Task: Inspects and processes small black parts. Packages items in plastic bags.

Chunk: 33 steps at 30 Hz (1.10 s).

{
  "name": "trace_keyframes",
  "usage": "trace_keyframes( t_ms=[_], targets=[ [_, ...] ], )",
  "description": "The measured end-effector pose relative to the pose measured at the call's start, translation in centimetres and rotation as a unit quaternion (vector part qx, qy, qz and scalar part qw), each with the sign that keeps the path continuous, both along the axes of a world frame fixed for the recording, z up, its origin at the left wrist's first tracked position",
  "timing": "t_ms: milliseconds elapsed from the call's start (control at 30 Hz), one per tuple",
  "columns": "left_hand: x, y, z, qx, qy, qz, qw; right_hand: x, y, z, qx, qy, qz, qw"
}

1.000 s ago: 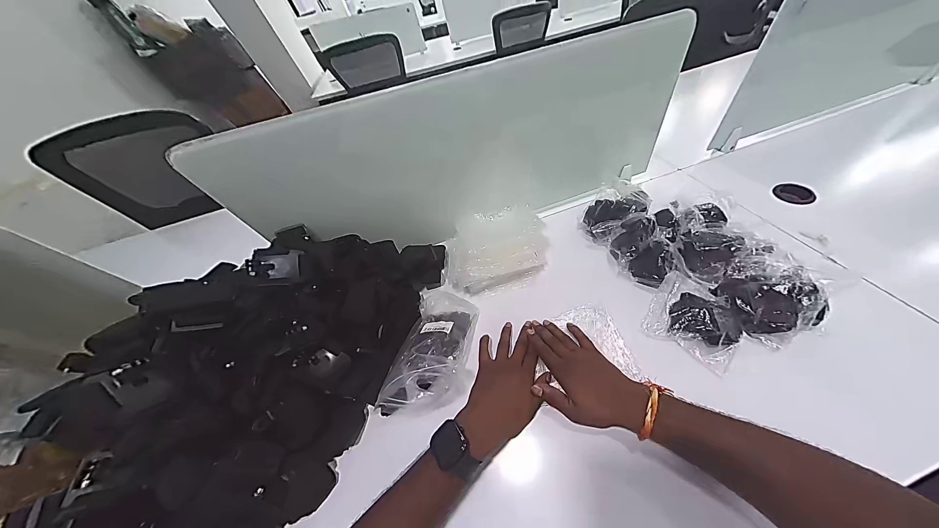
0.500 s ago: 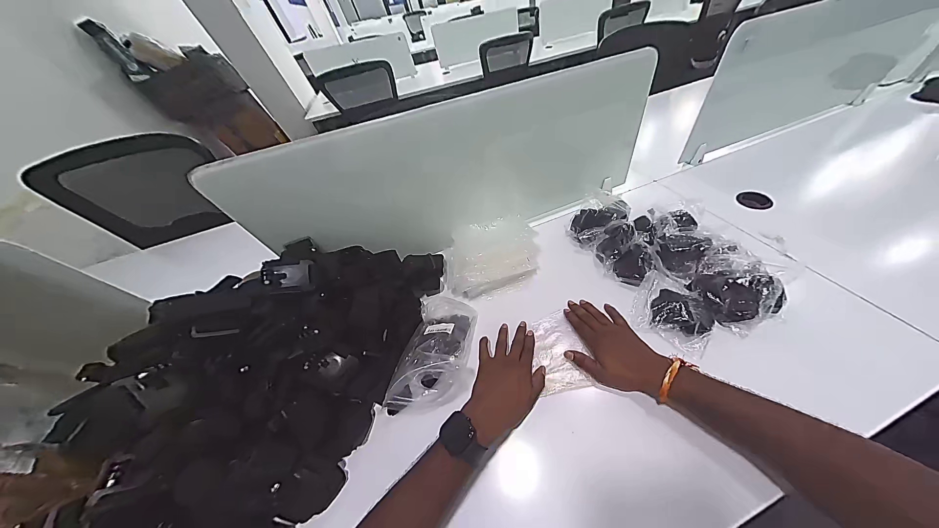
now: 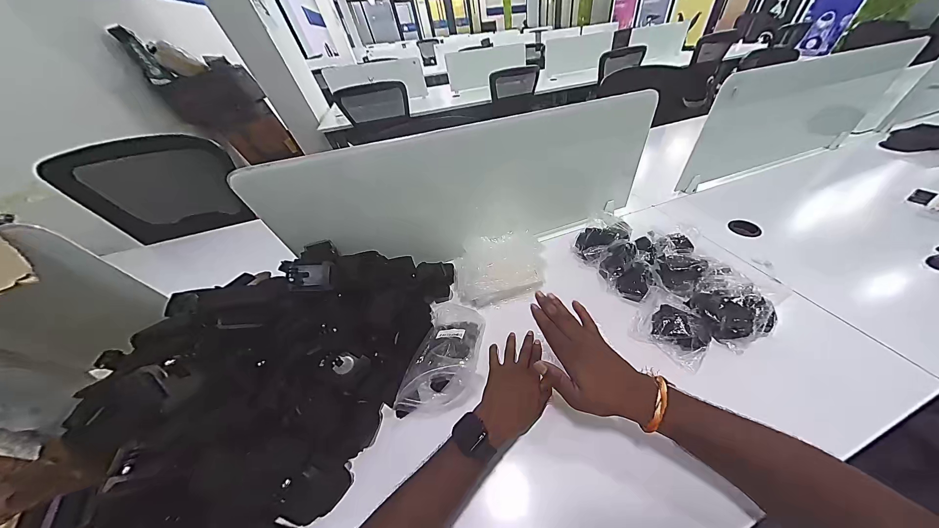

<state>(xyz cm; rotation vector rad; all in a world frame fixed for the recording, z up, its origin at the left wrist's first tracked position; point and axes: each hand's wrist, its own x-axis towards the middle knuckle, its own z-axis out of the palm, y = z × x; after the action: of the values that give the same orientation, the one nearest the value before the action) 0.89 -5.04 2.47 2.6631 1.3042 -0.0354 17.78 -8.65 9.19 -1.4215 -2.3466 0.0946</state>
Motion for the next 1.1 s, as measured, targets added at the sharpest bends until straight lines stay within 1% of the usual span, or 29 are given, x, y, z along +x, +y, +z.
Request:
trace_keyframes(
  t_ms=[67,133,200,267,333,367,400,433,500,567,600,633,667,700,767,967,1100],
  targets=[
    [0.0,0.0,-0.2,-0.002,-0.018,0.005,1.0,-0.5,0.4,2.6,0.07,-0.004,0.013,0.997],
    [0.1,0.2,-0.1,-0.006,-0.021,0.009,1.0,0.4,1.5,3.5,0.095,-0.014,-0.01,0.995],
    [0.2,0.2,0.1,-0.018,-0.012,0.01,1.0,2.0,2.7,1.4,0.053,-0.038,-0.044,0.997],
    [0.1,0.2,0.3,-0.027,-0.003,0.008,1.0,3.4,3.4,-2.6,-0.042,-0.076,-0.063,0.994],
    [0.2,0.3,0.4,-0.031,0.0,0.008,0.999,4.5,3.7,-6.5,-0.113,-0.099,-0.069,0.986],
    [0.2,0.3,0.3,-0.031,0.001,0.007,1.0,4.8,3.6,-7.6,-0.126,-0.103,-0.07,0.984],
    [0.3,0.3,0.3,-0.03,0.005,0.008,0.999,4.9,3.6,-7.9,-0.134,-0.108,-0.069,0.983],
    [0.2,0.3,0.2,-0.028,0.009,0.006,1.0,4.8,3.6,-7.8,-0.144,-0.109,-0.068,0.981],
    [0.3,0.4,0.1,-0.018,0.006,0.002,1.0,5.0,3.6,-6.3,-0.156,-0.103,-0.069,0.98],
    [0.3,0.5,0.0,-0.019,0.001,0.003,1.0,5.0,3.7,-4.8,-0.1,-0.079,-0.065,0.99],
    [0.3,0.4,-0.1,-0.016,0.0,0.003,1.0,5.0,3.7,-4.5,-0.069,-0.072,-0.059,0.993],
    [0.3,0.4,-0.1,-0.012,0.0,0.004,1.0,4.9,3.6,-4.7,-0.059,-0.072,-0.05,0.994],
    [0.3,0.4,-0.2,-0.009,0.001,0.004,1.0,4.8,3.6,-5.6,-0.067,-0.077,-0.037,0.994],
    [0.3,0.3,-0.2,-0.004,0.003,0.004,1.0,4.6,3.6,-6.7,-0.1,-0.089,-0.025,0.991],
    [0.4,0.3,-0.1,-0.002,0.011,0.004,1.0,4.5,3.7,-7.7,-0.141,-0.116,-0.017,0.983],
    [0.3,0.3,-0.3,0.006,0.013,0.005,1.0,4.5,3.9,-7.5,-0.152,-0.111,-0.017,0.982],
    [0.1,0.5,-0.4,0.0,-0.003,-0.009,1.0,4.8,3.6,-5.7,-0.151,-0.068,-0.004,0.986]
  ],
)
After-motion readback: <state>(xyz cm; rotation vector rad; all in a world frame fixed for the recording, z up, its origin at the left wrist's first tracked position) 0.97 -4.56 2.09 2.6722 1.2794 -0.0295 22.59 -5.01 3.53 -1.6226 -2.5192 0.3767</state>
